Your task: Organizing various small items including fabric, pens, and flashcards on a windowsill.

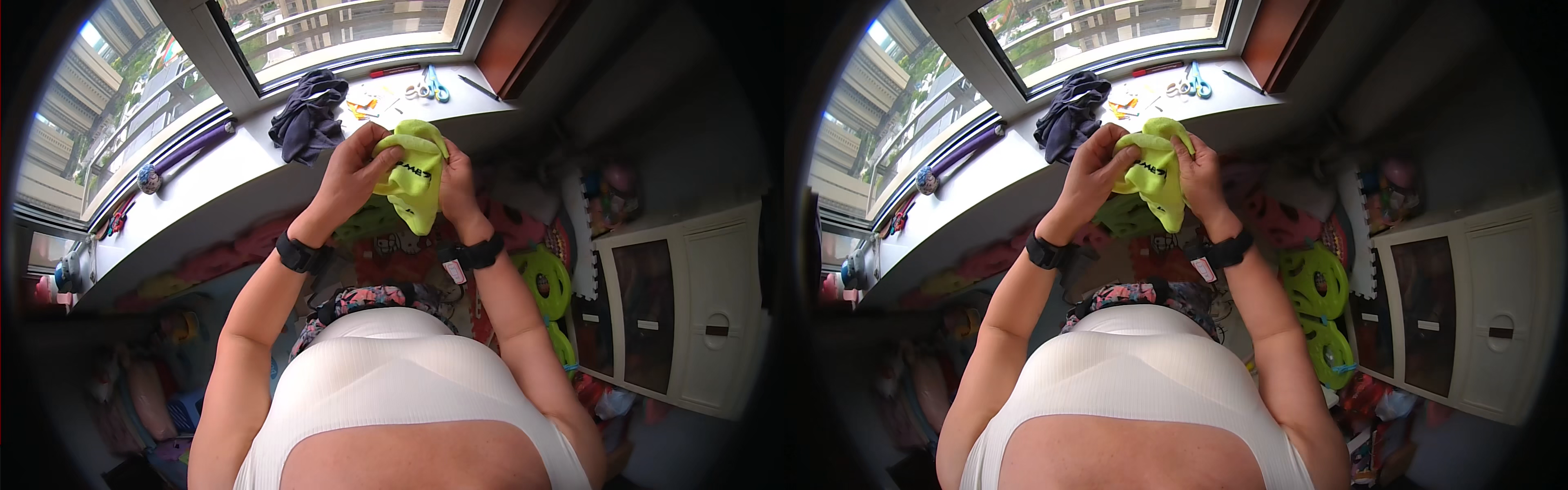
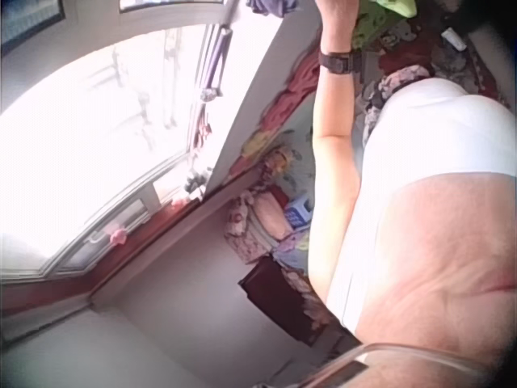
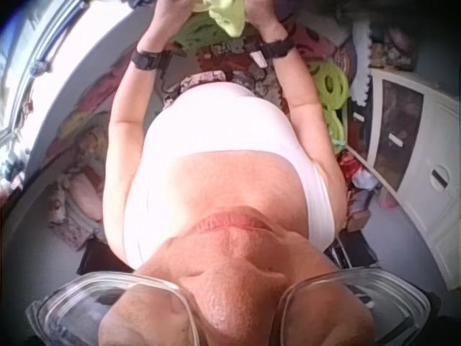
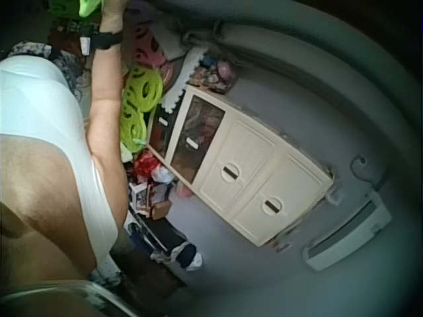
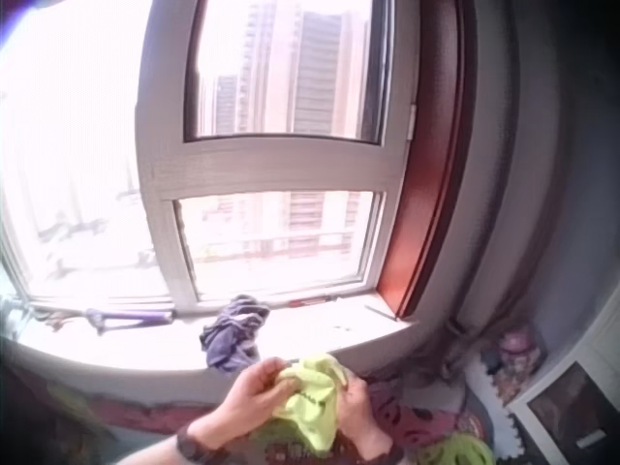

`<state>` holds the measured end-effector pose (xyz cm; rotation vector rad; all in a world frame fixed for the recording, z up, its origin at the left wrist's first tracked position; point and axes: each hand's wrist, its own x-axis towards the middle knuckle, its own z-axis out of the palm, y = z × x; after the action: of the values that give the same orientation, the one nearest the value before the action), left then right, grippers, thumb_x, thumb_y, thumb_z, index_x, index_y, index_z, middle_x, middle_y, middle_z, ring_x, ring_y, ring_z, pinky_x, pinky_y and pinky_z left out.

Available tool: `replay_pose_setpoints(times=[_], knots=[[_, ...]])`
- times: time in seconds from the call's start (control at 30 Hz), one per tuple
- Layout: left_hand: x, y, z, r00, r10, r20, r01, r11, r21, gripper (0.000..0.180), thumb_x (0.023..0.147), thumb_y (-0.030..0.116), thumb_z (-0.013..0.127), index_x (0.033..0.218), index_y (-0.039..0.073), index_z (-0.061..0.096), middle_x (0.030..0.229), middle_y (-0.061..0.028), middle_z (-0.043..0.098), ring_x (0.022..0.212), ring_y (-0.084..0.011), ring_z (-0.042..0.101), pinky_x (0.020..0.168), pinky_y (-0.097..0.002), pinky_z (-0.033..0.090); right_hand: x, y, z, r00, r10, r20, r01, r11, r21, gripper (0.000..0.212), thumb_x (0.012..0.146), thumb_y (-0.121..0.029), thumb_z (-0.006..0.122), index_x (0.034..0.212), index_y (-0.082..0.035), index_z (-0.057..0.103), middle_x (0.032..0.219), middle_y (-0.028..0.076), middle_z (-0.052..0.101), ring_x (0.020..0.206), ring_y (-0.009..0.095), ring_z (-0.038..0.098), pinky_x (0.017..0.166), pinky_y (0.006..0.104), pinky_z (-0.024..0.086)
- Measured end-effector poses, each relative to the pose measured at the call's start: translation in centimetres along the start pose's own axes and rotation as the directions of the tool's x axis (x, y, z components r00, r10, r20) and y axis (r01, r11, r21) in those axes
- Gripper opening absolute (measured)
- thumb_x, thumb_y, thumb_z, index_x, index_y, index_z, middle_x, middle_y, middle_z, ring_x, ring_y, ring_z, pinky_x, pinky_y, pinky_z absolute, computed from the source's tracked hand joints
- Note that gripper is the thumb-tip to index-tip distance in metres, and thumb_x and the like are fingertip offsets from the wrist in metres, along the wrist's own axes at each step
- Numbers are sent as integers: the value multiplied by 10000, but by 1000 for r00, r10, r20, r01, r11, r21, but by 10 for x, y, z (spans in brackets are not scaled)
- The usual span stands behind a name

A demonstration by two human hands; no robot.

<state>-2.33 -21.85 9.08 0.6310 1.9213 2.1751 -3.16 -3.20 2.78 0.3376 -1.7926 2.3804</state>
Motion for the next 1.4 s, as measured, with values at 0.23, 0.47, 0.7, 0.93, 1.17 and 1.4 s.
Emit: replay_pose_setpoints(times=[0.23,0.47,0.7,0.93,1.17,1.4], knots=[[12,-38,21,899,270,-345,-52,848,527,191,874,129,713,959,-6,607,752,-56,640,652,-90,579,605,-246,481,-12,-11,18,989,143,31,-146,953,267,308,941,-202,672,1186,-24,615,1045,19,679,878,74,640,761,237,534],[16,-18,-2,850,396,-346,-117,783,611,264,838,231,766,1016,47,698,875,-19,534,822,-121,503,729,-255,422,-12,-20,5,996,72,-47,-70,997,37,207,914,-80,677,1107,-6,658,980,15,693,848,60,626,757,233,520],[38,-18,6,958,-15,-286,73,978,196,250,877,224,741,986,1,714,888,-5,628,801,-76,595,737,-217,457,-18,-28,-1,998,63,27,-59,993,-105,222,913,-68,675,1121,3,649,976,10,688,847,56,621,746,231,521],[48,-22,0,936,-126,-328,80,985,-150,182,877,180,741,930,6,732,785,58,607,724,-31,473,676,-192,353,-29,-35,-31,986,163,-36,-160,985,70,244,899,-79,693,1126,-3,649,1007,24,692,869,74,634,785,238,520],[48,-67,-4,935,-192,-299,193,981,-24,184,870,179,751,888,-3,727,804,26,658,701,-31,519,653,-200,395,-48,-62,-102,935,124,-332,-37,966,255,240,905,-69,665,1138,-22,633,1076,65,682,970,155,653,870,294,527],[27,-128,21,939,239,249,-308,255,917,172,744,134,786,894,76,725,902,-89,643,772,-290,634,714,-358,513,-73,-74,-139,881,107,-461,70,934,350,321,938,-160,640,1229,-41,578,1169,78,641,1066,207,623,939,355,504]])
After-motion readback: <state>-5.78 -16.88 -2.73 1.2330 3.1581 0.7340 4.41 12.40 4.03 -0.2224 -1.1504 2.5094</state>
